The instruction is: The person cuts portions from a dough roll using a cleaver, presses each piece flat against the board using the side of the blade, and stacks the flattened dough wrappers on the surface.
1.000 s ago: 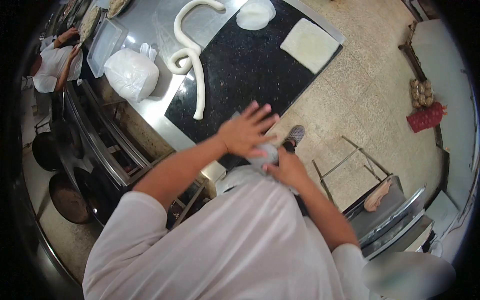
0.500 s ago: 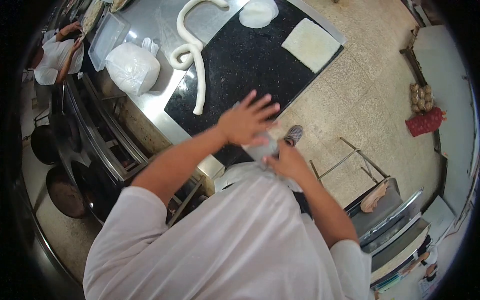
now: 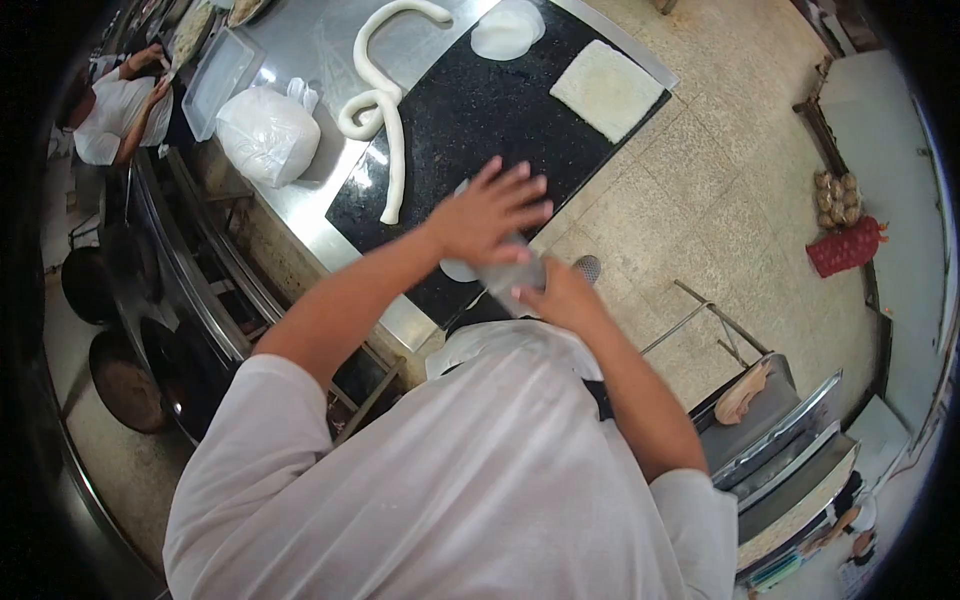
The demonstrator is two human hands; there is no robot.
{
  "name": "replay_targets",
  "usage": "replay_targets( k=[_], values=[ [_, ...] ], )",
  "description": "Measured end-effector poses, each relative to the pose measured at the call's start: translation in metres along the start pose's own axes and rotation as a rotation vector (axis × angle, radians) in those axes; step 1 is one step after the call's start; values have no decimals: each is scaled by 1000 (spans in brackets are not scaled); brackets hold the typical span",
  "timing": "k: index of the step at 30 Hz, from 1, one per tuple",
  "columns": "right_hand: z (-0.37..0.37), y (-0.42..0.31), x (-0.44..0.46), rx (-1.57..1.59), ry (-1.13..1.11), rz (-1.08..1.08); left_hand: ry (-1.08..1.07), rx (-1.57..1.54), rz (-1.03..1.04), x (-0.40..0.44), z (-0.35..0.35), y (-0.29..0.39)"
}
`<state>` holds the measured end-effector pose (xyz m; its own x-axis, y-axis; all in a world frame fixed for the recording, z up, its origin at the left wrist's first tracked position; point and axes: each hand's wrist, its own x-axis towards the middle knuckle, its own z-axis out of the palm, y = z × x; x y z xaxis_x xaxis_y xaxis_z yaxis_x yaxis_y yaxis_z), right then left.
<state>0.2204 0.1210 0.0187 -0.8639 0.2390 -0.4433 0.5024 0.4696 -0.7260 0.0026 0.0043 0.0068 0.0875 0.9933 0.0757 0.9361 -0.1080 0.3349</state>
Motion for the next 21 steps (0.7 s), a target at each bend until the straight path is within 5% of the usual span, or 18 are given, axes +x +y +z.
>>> replay_targets(
  k=[3, 12, 17, 21],
  values=[
    [16, 8, -30, 51, -145, 138, -51, -144, 9, -22, 9, 42],
    [-62, -21, 22, -68, -4, 249, 66, 86, 64, 61, 0, -25],
    [24, -5, -25, 103, -55, 180, -37, 36, -34, -13, -4, 17],
    [9, -13, -9, -17, 26, 265, -131, 33, 52, 1, 2, 6]
  ],
)
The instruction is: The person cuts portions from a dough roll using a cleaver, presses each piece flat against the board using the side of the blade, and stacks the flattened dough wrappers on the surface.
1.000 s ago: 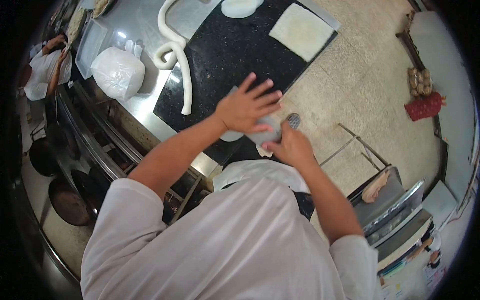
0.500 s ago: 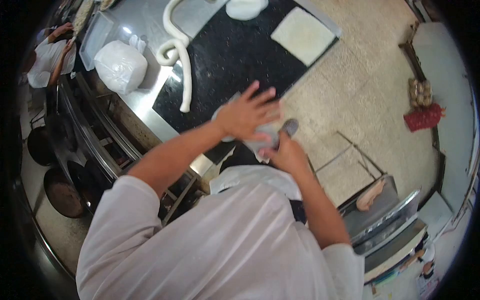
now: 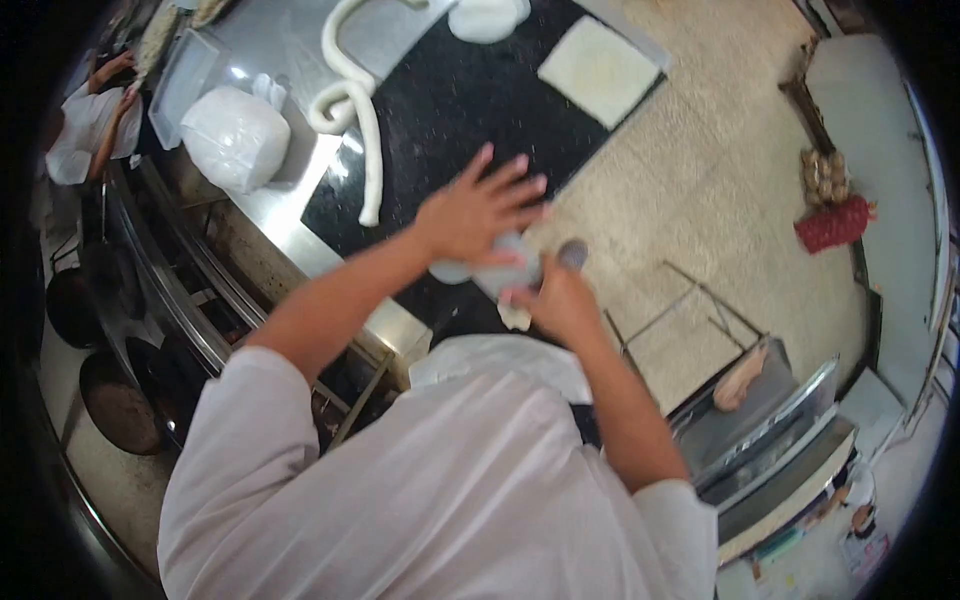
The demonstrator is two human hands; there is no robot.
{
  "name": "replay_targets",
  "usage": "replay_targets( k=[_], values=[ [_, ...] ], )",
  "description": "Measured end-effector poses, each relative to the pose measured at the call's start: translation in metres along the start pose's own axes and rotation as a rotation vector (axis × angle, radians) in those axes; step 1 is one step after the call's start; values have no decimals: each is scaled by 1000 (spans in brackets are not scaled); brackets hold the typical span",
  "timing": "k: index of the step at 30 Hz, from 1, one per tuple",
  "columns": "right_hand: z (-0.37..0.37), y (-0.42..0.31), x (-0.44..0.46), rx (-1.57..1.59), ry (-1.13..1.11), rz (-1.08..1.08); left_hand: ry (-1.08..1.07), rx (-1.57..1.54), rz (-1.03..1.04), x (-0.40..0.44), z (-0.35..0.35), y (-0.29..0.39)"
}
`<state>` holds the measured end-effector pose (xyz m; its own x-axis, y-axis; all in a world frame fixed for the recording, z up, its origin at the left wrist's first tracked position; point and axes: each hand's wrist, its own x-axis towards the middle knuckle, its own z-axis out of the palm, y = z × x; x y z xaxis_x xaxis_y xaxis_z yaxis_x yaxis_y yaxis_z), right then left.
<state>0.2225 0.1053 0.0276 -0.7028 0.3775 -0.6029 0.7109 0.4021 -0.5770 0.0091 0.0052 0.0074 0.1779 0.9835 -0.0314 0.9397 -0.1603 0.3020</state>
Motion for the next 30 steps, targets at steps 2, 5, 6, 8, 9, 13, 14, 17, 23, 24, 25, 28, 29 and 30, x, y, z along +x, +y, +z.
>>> replay_targets(
  k=[2, 5, 6, 8, 9, 13, 14, 17, 23, 24, 25, 28, 29, 30],
  values=[
    [-23, -7, 16, -103, 56, 17, 194, 83, 8, 27, -5, -21],
    [-51, -20, 32, -146, 111, -12, 277, 130, 2, 50, -15, -43],
    [-53, -21, 33, -144, 176, -50, 296, 129, 15, 54, -21, -44],
    [-41, -18, 25, -147, 224, -73, 421, 179, -104, 50, -37, -43],
    [-27, -15, 14, -110, 275, -44, 456, 89, -166, 47, -40, -46],
    [28, 12, -65, -28, 219, -6, -217, -402, -521, 7, -49, -22],
    [37, 22, -88, 20, 184, 7, -392, -565, -495, -5, -50, -15],
    [36, 34, -128, -27, 153, 69, -95, -642, -622, -41, -40, 8],
    [-6, 3, -82, -26, 285, 27, 372, -745, -779, -66, -14, 27],
    [-11, -5, -58, -35, 293, -25, 468, -766, -812, -67, -13, 31],
    [-15, -15, -33, -78, 313, -59, 465, -765, -819, -68, -13, 32],
    [-8, -41, 18, -102, 265, -159, 473, -800, -853, -76, -12, 37],
    [-3, -46, 28, -87, 225, -220, 516, -826, -819, -80, -11, 39],
    [5, -45, 32, -75, 206, -233, 558, -849, -781, -84, -13, 42]
  ],
)
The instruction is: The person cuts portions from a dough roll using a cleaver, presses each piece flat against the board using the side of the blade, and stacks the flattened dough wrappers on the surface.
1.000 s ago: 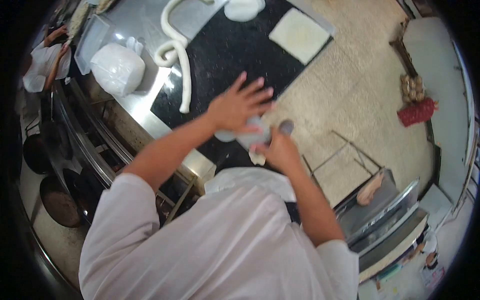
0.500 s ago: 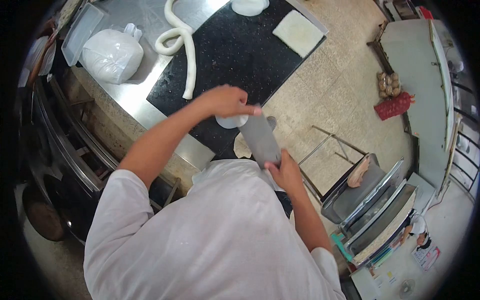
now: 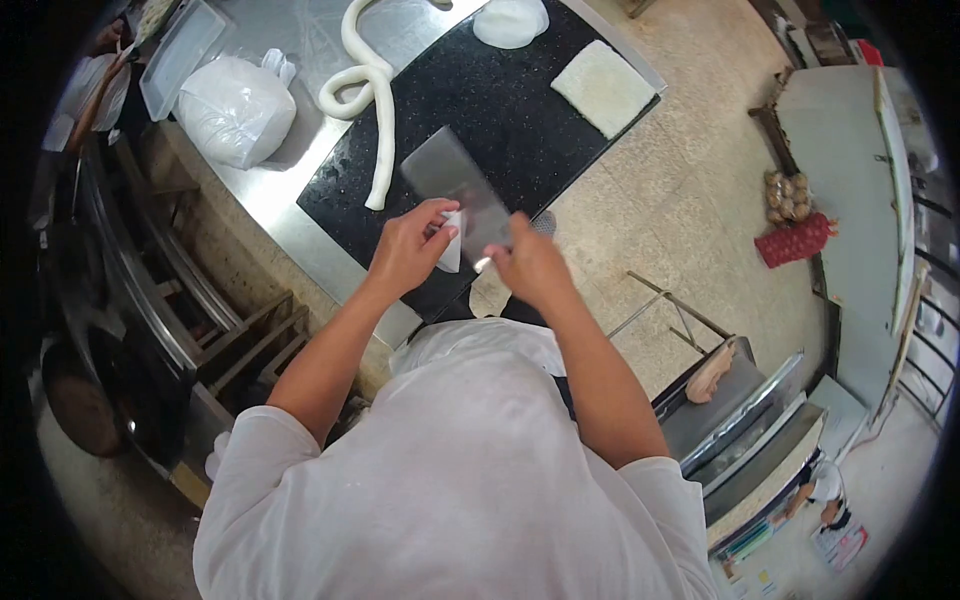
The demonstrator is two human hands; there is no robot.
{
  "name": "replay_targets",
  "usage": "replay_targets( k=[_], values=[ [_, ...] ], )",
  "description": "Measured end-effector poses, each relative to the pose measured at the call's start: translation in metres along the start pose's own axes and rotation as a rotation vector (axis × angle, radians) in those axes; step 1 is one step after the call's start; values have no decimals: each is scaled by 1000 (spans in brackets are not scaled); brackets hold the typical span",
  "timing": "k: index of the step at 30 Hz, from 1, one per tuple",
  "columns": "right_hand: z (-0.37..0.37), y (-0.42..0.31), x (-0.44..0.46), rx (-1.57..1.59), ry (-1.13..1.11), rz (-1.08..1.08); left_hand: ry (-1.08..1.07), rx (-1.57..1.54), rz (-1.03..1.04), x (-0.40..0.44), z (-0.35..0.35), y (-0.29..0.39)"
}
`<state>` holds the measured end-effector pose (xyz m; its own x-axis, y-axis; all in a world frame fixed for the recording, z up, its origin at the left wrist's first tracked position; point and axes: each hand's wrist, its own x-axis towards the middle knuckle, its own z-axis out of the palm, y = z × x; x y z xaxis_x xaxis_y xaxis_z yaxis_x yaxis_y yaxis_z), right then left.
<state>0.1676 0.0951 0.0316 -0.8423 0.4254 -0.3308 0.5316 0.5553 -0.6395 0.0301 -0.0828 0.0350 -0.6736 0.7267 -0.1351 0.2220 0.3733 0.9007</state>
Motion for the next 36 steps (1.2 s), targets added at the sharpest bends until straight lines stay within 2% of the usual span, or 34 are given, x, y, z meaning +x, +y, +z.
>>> replay_targets(
  k=[2, 4, 5, 6, 7, 8, 10, 14, 15, 16, 17, 18, 20, 21, 22, 24, 25, 27, 28, 30, 31, 32, 34, 35, 36],
  values=[
    [12, 7, -14, 2, -232, -52, -19, -33, -69, -17, -9, 12],
    [5, 7, -30, -58, -326, -101, -17, -58, -110, -11, -11, 27],
    [-1, 14, -32, -47, -323, -123, -19, -189, -177, -7, -9, 33],
    [-8, 26, -31, 17, -420, -121, -18, -323, -239, 0, -8, 39],
    [-16, 38, -30, 77, -522, -116, 11, -295, -192, 18, -3, 49],
    [-26, 50, -28, 81, -524, -133, 24, -284, -190, 40, 0, 57],
    [-49, 76, -25, 97, -488, -118, 45, -422, -32, 96, 7, 71],
    [-106, 103, -24, 102, -360, -35, 224, -524, 27, 212, 11, 80],
    [-119, 106, -23, 136, -309, 15, 228, -526, 29, 236, 8, 69],
    [-128, 110, -21, 170, -260, 64, 280, -397, -57, 256, 7, 52],
    [-134, 115, -20, 169, -177, 16, 331, -268, -145, 263, 6, 43],
    [-139, 113, -17, 168, -179, 9, 338, -267, -143, 258, 5, 43],
    [-151, 102, -9, 359, 10, -86, 377, 182, -36, 233, 3, 49],
    [-151, 98, -4, 443, 59, -95, 380, 189, -35, 216, 1, 47],
    [-145, 98, 6, 448, 59, -102, 388, 232, 69, 194, -2, 39],
    [-122, 101, 34, 852, 194, -179, 423, 331, 222, 138, -9, 27],
    [-113, 96, 50, 856, 187, -185, 489, 426, 236, 109, -12, 22],
    [-93, 83, 72, 1145, 175, 228, 705, 677, 174, 53, -14, 13],
    [-84, 81, 70, 1139, 163, 223, 716, 677, 164, 31, -15, 2],
    [-71, 76, 71, 1169, 153, 452, 769, 600, 36, -4, -17, -33],
    [-69, 66, 63, 1210, 167, 491, 679, 571, -14, -14, -21, -45],
    [-66, 58, 51, 1228, 139, 464, 697, 558, -31, -19, -24, -58],
    [-57, 39, 24, 1049, 125, 445, 596, 423, -6, -14, -27, -57],
    [-52, 30, 11, 946, 75, 387, 700, 460, 135, -9, -29, -49],
    [-47, 20, 0, 844, 27, 330, 709, 437, 137, -8, -31, -51]
  ],
)
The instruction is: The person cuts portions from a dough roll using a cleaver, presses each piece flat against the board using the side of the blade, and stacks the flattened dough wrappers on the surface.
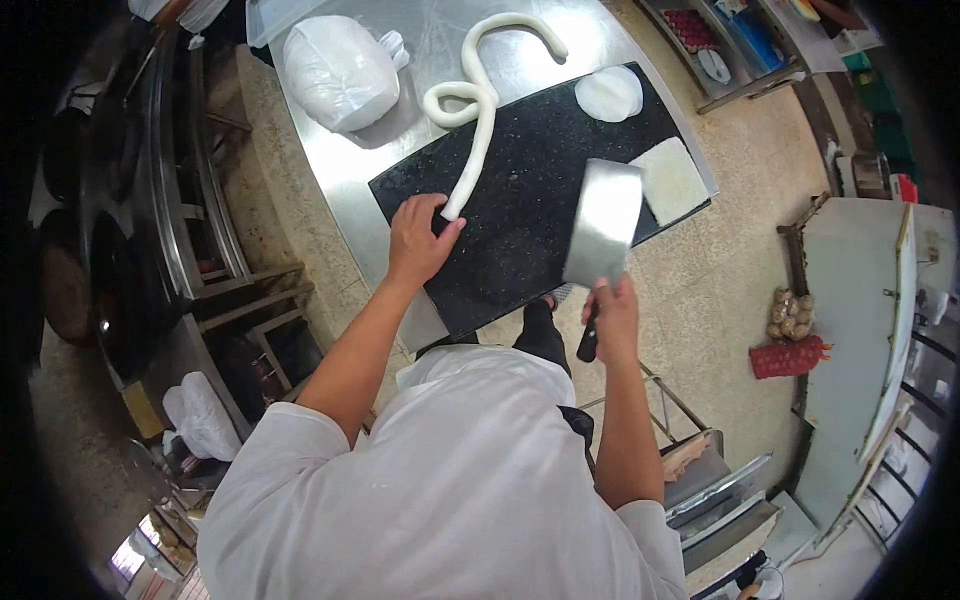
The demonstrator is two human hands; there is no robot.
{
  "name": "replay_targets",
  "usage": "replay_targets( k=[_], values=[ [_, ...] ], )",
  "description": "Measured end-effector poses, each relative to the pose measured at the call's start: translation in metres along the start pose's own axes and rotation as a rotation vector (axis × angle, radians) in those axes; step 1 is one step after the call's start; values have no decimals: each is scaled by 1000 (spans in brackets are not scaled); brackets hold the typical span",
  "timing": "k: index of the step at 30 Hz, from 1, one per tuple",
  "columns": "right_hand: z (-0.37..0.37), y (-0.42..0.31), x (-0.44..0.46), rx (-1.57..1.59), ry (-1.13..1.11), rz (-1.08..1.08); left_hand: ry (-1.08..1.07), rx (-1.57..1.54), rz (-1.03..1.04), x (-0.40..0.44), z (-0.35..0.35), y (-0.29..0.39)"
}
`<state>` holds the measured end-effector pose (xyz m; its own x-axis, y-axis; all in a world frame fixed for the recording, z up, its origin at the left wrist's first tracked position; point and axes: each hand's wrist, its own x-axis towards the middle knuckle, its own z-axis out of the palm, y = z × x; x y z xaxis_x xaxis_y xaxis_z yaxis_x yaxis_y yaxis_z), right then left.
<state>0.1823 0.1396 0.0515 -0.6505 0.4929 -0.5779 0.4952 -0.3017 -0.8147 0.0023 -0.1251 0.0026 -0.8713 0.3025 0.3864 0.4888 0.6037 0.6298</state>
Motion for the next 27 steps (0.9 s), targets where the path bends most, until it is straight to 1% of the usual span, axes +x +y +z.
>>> replay_targets(
  k=[1, 2, 4, 5, 7, 8, 10, 11, 12, 14, 16, 17, 18, 20, 21, 23, 24, 26, 27],
  values=[
    [13, -2, -14, -165, -47, -66, -50, -4, -10, -1, 0, -3],
    [28, -6, -24, -379, -34, -114, -100, -6, -18, 0, 0, -6],
    [53, -17, -38, -951, -73, -654, -78, -56, -21, 2, -3, -12],
    [68, -25, -46, -959, -59, -656, -73, -62, 4, 4, -6, -16],
    [100, -44, -60, -1229, -169, -689, -48, -58, 41, 7, -11, -21],
    [113, -44, -59, -1231, -158, -687, -48, -67, 48, 8, -13, -24],
    [130, -42, -52, -1387, -217, -558, -143, -10, 56, 10, -20, -26],
    [130, -29, -40, -1332, -224, -528, -102, -20, 90, 11, -17, -29],
    [129, -30, -40, -1325, -215, -529, -104, -19, 100, 13, -18, -28],
    [119, -30, -42, -1334, -241, -543, -167, -74, -2, 17, -21, -27],
    [97, -18, -53, -1293, -220, -493, -215, -169, -125, 24, -34, -15],
    [83, -16, -54, -1269, -212, -480, -238, -176, -27, 25, -33, -25],
    [66, -9, -57, -1261, -192, -474, -247, -182, -10, 27, -36, -21],
    [24, 11, -70, -973, -181, -408, -579, 185, -38, 19, -49, 0],
    [2, 19, -81, -970, -185, -411, -577, 190, -39, 10, -46, 16],
    [-32, 30, -90, -669, -93, -382, -1094, 404, 225, 0, -33, 50],
    [-45, 24, -90, -650, -92, -382, -1101, 421, 232, -11, -22, 55],
    [-71, 4, -101, -453, 0, -225, -613, 363, 594, -40, 7, 59],
    [-80, 0, -94, -382, 30, -330, -628, 365, 604, -34, 19, 69]
  ],
)
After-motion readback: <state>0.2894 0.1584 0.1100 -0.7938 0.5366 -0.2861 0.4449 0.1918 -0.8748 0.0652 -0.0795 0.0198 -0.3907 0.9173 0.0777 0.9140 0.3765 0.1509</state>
